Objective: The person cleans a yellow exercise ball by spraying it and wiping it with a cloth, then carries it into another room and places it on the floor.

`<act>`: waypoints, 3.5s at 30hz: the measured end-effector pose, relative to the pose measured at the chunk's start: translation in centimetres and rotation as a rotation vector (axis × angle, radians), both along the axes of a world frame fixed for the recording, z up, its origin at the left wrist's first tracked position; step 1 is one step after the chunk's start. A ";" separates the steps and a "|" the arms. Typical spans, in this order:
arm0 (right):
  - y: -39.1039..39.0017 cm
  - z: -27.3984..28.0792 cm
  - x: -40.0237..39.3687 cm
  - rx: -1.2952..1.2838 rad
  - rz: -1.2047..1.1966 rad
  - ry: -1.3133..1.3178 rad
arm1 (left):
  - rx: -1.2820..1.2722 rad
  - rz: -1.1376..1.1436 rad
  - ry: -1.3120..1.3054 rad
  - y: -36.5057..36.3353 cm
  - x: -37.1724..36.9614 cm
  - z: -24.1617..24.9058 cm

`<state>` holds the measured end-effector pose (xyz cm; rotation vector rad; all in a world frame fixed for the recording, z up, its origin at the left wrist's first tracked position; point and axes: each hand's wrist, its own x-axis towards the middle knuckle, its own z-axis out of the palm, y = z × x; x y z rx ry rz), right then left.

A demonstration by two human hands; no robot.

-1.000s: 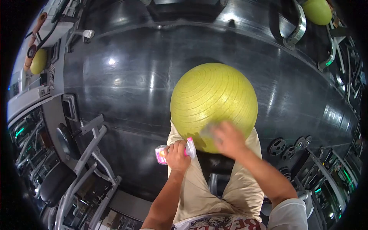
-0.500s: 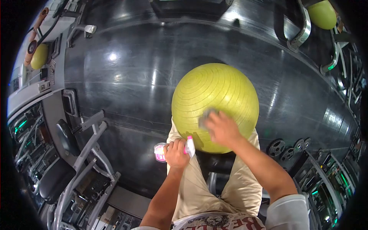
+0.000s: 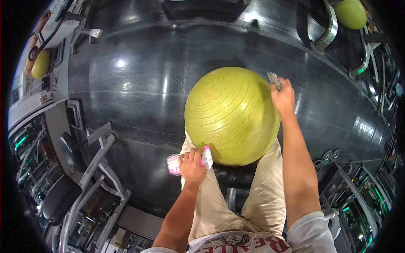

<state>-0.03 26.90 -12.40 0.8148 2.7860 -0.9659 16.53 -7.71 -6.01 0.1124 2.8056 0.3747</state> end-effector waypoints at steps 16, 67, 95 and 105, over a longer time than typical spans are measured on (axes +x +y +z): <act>-9.3 8.7 17.5 -0.378 0.606 0.101 | 0.041 -0.038 0.080 -0.1 -0.7 -0.4; -10.3 7.8 22.0 -0.542 0.587 -0.052 | 0.010 -0.058 0.088 1.2 -0.6 0.2; -9.8 5.2 22.5 -0.402 0.164 -0.016 | 0.022 -0.040 0.008 1.7 -0.7 -0.4; 4.1 4.6 13.2 -0.945 -0.348 0.091 | 0.004 -0.071 0.022 1.7 -0.8 -0.4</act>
